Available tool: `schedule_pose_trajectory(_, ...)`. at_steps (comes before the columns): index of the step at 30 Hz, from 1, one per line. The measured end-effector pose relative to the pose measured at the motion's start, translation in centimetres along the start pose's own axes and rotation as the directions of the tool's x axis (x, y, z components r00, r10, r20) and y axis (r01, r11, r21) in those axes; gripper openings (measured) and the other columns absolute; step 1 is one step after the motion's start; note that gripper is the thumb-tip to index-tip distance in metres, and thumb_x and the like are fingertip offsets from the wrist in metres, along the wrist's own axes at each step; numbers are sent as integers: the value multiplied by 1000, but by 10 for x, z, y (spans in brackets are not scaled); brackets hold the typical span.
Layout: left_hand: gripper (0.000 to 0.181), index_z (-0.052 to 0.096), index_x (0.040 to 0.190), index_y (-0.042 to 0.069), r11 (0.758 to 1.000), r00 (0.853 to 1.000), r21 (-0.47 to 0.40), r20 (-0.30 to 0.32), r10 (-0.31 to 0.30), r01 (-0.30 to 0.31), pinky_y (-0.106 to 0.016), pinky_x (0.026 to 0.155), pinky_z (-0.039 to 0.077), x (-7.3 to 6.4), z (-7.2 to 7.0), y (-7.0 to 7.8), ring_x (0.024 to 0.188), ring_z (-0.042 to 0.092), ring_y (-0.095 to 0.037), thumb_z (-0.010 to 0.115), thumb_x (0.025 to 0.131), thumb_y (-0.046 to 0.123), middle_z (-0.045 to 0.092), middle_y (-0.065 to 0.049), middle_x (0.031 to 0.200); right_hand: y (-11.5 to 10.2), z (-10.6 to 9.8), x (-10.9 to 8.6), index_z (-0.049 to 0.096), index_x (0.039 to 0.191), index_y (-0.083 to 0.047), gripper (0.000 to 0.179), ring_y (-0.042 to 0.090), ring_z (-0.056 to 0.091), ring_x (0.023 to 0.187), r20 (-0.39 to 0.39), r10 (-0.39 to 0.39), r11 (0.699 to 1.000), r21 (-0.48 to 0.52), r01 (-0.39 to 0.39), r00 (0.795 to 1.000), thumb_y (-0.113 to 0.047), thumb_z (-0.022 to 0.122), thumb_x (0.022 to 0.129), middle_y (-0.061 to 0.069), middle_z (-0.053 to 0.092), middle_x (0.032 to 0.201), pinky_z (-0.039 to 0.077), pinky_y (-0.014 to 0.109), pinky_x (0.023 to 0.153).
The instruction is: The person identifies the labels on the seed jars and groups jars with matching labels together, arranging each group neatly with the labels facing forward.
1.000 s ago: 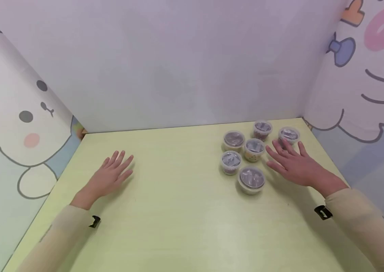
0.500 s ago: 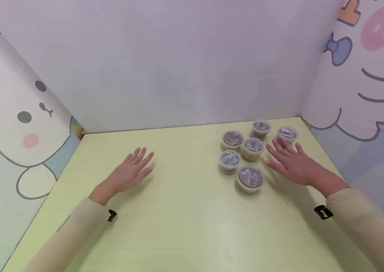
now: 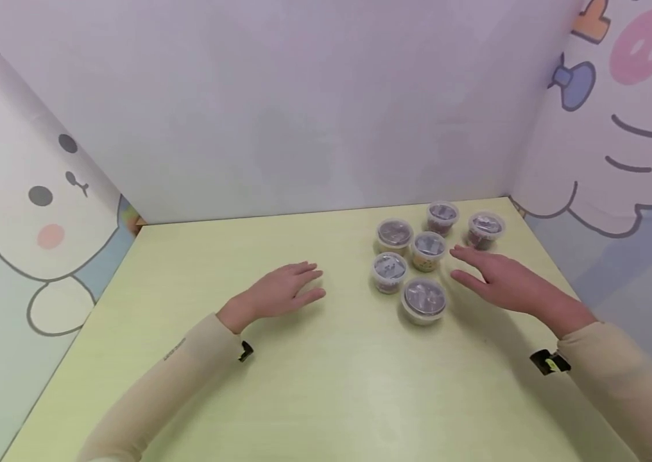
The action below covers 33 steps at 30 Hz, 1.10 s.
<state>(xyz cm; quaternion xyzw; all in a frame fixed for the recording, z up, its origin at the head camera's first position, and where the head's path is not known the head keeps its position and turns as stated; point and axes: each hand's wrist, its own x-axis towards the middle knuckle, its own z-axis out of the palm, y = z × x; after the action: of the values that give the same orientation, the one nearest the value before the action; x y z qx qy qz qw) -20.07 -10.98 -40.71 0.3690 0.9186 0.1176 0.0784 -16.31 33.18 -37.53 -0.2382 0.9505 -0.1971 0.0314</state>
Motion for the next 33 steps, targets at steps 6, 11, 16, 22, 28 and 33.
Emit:
schedule_pose_trajectory(6,59,60,141,10,996,998,-69,30,51,-49,-40,110,42,32,5,23,132,53,-24,43,106,54,59,-7,141,-1,4,3,56,142,1,46,36,65,114,54,3,995,95,-9,999,-27,58,105,22,60,137,54,52,88)
schedule_pose_trajectory(11,54,65,136,14,976,989,-180,60,133,-120,-31,104,44,59,14,42,123,57,-14,40,107,53,64,0,132,2,13,5,48,148,0,49,34,62,118,159,41,959,272,-84,986,-26,55,107,24,54,143,57,41,84)
schedule_pose_trajectory(16,48,68,132,18,951,980,-259,63,188,-166,-22,93,47,78,19,63,108,60,-6,40,108,50,67,6,121,2,25,10,32,156,0,59,41,55,124,271,58,847,496,-191,961,-26,54,107,31,43,147,59,39,83)
schedule_pose_trajectory(22,42,66,93,18,948,986,-295,80,145,-116,-19,62,40,92,27,85,69,51,-4,43,107,50,56,7,76,3,34,14,33,155,0,61,38,56,123,294,66,825,521,-218,953,-28,55,107,30,45,145,59,40,86)
schedule_pose_trajectory(28,44,66,89,21,964,989,-254,99,110,-82,-20,56,38,99,39,103,61,46,-4,42,106,54,51,8,68,3,36,16,40,151,2,55,27,63,107,313,82,827,508,-240,946,-28,53,108,22,53,134,59,34,81)
schedule_pose_trajectory(33,49,68,86,22,970,991,-240,114,66,-37,-20,57,40,100,40,110,62,49,-5,42,105,58,53,10,67,-2,36,17,45,147,4,50,22,64,88,333,92,845,472,-250,938,-30,47,110,13,61,113,58,34,74)
